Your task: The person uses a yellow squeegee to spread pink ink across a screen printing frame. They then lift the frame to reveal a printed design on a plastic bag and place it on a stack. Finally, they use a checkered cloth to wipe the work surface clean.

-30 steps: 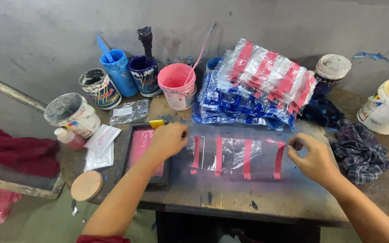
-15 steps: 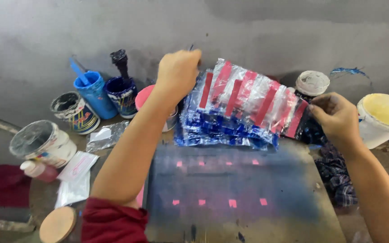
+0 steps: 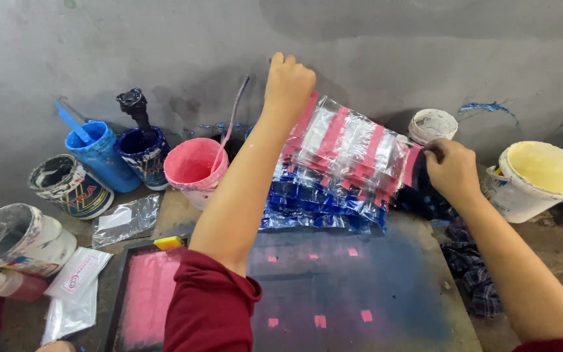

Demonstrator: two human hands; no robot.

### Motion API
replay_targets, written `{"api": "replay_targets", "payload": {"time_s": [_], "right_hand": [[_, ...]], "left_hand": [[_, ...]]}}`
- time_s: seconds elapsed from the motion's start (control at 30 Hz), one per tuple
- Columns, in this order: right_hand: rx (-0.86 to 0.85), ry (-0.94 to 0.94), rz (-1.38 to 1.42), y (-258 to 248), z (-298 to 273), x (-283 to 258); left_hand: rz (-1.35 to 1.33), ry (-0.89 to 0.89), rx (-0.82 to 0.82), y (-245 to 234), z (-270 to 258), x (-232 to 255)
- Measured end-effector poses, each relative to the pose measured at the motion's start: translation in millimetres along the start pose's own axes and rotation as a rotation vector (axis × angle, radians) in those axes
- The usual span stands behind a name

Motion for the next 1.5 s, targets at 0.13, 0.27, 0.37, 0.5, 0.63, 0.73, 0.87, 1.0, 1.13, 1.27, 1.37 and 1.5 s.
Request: {"api": "replay_targets", "payload": {"time_s": [0.13, 0.27, 0.37, 0.5, 0.63, 0.73, 0.87, 1.0, 1.13, 1.27, 1.37, 1.5], "right_hand": [[0.082, -0.196, -0.078, -21, -34, -42], [0.075, -0.237, -0.097, -35, -73, -51], [-0.017, -0.139, -0.075, -31, -97, -33], [-0.265, 0.174, -0.035, -19, -122, 0], [-0.42, 0.485, -0.116, -35, -162, -1], [-0.617, 0.613, -0.153, -10, -196, 26], [-0.505, 0.343, -0.356, 21, -198, 52], [-0.363, 0.226, -0.415, 11, -192, 26], [-0.079, -0.169, -0.297, -14, -179, -44], [-0.264, -0.235, 0.062, -5, -171, -136], [-0.382, -0.239, 0.029, 43, -156, -151], [-0.586, -0.22, -0.069, 123, -130, -145]], "left_hand": [[-0.044, -0.038, 0.241, -48, -44, -7], [-0.106, -0.012, 0.43, -98, -108, -7], [-0.176, 0.142, 0.375, -92, -149, 25], [-0.412, 0.471, 0.071, -70, -214, 87], [-0.496, 0.512, -0.264, -40, -274, 111], [-0.528, 0.508, -0.546, -21, -309, 120], [-0.529, 0.513, -0.608, -36, -335, 119], [-0.496, 0.464, -0.692, -22, -343, 120], [-0.495, 0.427, -0.711, -21, -342, 120], [-0.426, 0.444, -0.62, -7, -347, 140], [-0.398, 0.426, -0.471, -32, -346, 150], [-0.354, 0.393, -0.403, -46, -345, 162]]}}
Point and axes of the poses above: each hand's wrist, its own z-axis towards the middle knuckle, its own y-axis out of the palm, x = y × z, the point moved 10 cm from there along z, towards the middle knuckle, and after that the axes turned 12 degrees about -x, right-handed, at the moved point
